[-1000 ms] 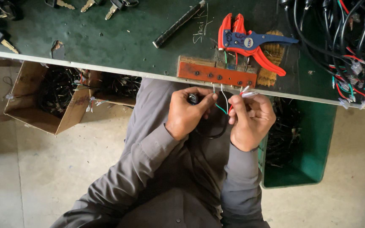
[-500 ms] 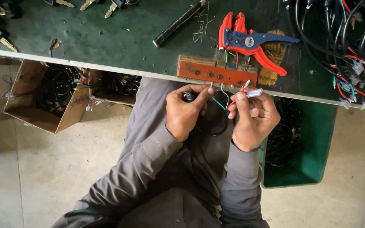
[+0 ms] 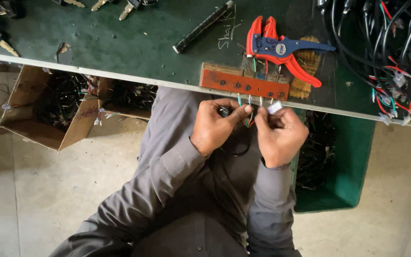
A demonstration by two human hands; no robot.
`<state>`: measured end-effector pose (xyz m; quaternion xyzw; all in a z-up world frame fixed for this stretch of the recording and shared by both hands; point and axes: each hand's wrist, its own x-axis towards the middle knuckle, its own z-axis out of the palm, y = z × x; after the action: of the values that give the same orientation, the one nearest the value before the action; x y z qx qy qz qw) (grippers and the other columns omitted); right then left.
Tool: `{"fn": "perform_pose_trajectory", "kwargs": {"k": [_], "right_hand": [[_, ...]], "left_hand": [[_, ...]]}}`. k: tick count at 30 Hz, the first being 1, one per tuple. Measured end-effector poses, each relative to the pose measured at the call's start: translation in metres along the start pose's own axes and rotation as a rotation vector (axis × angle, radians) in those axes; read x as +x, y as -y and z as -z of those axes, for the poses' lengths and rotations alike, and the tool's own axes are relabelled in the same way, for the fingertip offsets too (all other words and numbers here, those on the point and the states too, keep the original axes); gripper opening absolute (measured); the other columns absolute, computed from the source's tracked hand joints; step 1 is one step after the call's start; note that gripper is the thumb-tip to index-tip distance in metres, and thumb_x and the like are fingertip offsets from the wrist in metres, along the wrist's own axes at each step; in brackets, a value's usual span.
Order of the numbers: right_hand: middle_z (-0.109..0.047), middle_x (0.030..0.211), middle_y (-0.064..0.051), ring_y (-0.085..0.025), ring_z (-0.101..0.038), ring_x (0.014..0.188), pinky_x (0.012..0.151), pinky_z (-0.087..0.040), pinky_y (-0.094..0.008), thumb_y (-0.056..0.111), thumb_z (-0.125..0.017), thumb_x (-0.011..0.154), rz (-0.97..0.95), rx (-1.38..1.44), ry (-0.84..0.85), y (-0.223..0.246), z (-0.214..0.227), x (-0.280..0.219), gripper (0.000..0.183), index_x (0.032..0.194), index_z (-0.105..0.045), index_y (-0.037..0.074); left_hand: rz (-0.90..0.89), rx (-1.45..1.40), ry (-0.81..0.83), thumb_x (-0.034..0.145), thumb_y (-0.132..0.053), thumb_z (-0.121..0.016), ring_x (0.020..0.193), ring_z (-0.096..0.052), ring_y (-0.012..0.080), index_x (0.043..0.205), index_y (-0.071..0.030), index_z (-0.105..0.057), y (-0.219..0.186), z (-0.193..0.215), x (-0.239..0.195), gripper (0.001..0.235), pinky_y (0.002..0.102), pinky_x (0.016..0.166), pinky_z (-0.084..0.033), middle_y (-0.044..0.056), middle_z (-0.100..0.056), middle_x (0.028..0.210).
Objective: The person sits on the floor and repeatedly inserts keys into ignition cylinders, connects wire harnesses to the cylinders, and places the assembled units on a green table. The person handles ignition cylinders, keys, and wire harnesses throughout the clip.
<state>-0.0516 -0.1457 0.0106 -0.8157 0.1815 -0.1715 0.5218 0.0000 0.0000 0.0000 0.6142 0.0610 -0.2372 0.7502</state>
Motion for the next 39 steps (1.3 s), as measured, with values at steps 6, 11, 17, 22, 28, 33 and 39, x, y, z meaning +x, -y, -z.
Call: {"fn": "perform_pose_trajectory", "kwargs": {"k": [6,11,17,22,28,33,39], "right_hand": [[-0.067,0.080,-0.001,-0.003,-0.060,0.072,0.064,-0.047,-0.020,-0.003,-0.077,0.096,0.058,0.106,-0.093,-0.006,-0.018,0.005,0.020,0.089,-0.060,-0.001],[-0.067,0.077,0.000,-0.004,-0.059,0.063,0.056,-0.045,-0.022,0.006,-0.070,0.102,0.005,-0.034,-0.183,0.010,-0.008,-0.009,0.009,0.096,-0.067,-0.001],[-0.063,0.070,0.000,-0.004,-0.054,0.060,0.052,-0.040,-0.023,0.013,-0.062,0.107,-0.092,-0.076,0.023,0.008,-0.006,-0.002,0.021,0.093,-0.066,-0.002],[-0.062,0.071,0.002,-0.003,-0.053,0.060,0.051,-0.039,-0.023,0.014,-0.062,0.106,-0.133,0.054,0.023,0.004,-0.007,0.000,0.019,0.096,-0.067,-0.002],[-0.063,0.073,0.001,-0.004,-0.052,0.062,0.054,-0.040,-0.023,0.022,-0.064,0.108,-0.190,0.077,0.029,0.015,-0.002,-0.001,0.025,0.097,-0.069,0.001],[-0.067,0.087,-0.001,-0.007,-0.059,0.071,0.062,-0.046,-0.023,0.017,-0.064,0.103,-0.330,0.373,0.234,0.016,-0.006,-0.021,0.018,0.108,-0.068,0.001],[-0.070,0.093,-0.006,-0.013,-0.064,0.078,0.069,-0.050,-0.028,0.009,-0.065,0.101,-0.520,0.787,0.197,-0.007,-0.025,-0.019,0.015,0.111,-0.069,-0.002]], "left_hand": [[-0.115,-0.009,-0.008,0.092,-0.017,-0.078,0.063,-0.054,-0.0003,0.080,-0.002,-0.077,-0.001,-0.001,0.000,0.020,0.021,0.054,-0.043,-0.003,-0.071,0.070],[-0.005,0.001,-0.021,0.093,-0.018,-0.080,0.055,-0.042,0.0025,0.075,-0.001,-0.076,-0.003,-0.001,0.001,0.025,0.024,0.049,-0.031,-0.004,-0.056,0.059],[-0.051,-0.009,-0.021,0.091,-0.018,-0.080,0.058,-0.046,-0.0006,0.074,-0.003,-0.076,-0.002,-0.004,0.002,0.023,0.022,0.051,-0.036,-0.007,-0.063,0.062],[-0.070,-0.028,-0.025,0.091,-0.017,-0.080,0.060,-0.048,-0.0001,0.075,-0.002,-0.075,0.001,-0.002,0.006,0.022,0.022,0.052,-0.037,-0.007,-0.063,0.064],[-0.113,0.076,-0.049,0.091,-0.017,-0.080,0.061,-0.050,0.0006,0.076,-0.001,-0.075,-0.005,-0.003,0.002,0.023,0.022,0.053,-0.042,-0.004,-0.064,0.064],[-0.005,0.070,-0.026,0.089,-0.019,-0.079,0.053,-0.059,0.0058,0.078,0.000,-0.074,-0.017,0.001,0.000,0.023,0.026,0.048,-0.047,0.003,-0.068,0.061],[-0.185,0.314,-0.161,0.087,-0.024,-0.081,0.057,-0.067,0.0084,0.088,-0.004,-0.079,-0.032,0.005,-0.007,0.020,0.027,0.055,-0.054,0.006,-0.073,0.066]]}}
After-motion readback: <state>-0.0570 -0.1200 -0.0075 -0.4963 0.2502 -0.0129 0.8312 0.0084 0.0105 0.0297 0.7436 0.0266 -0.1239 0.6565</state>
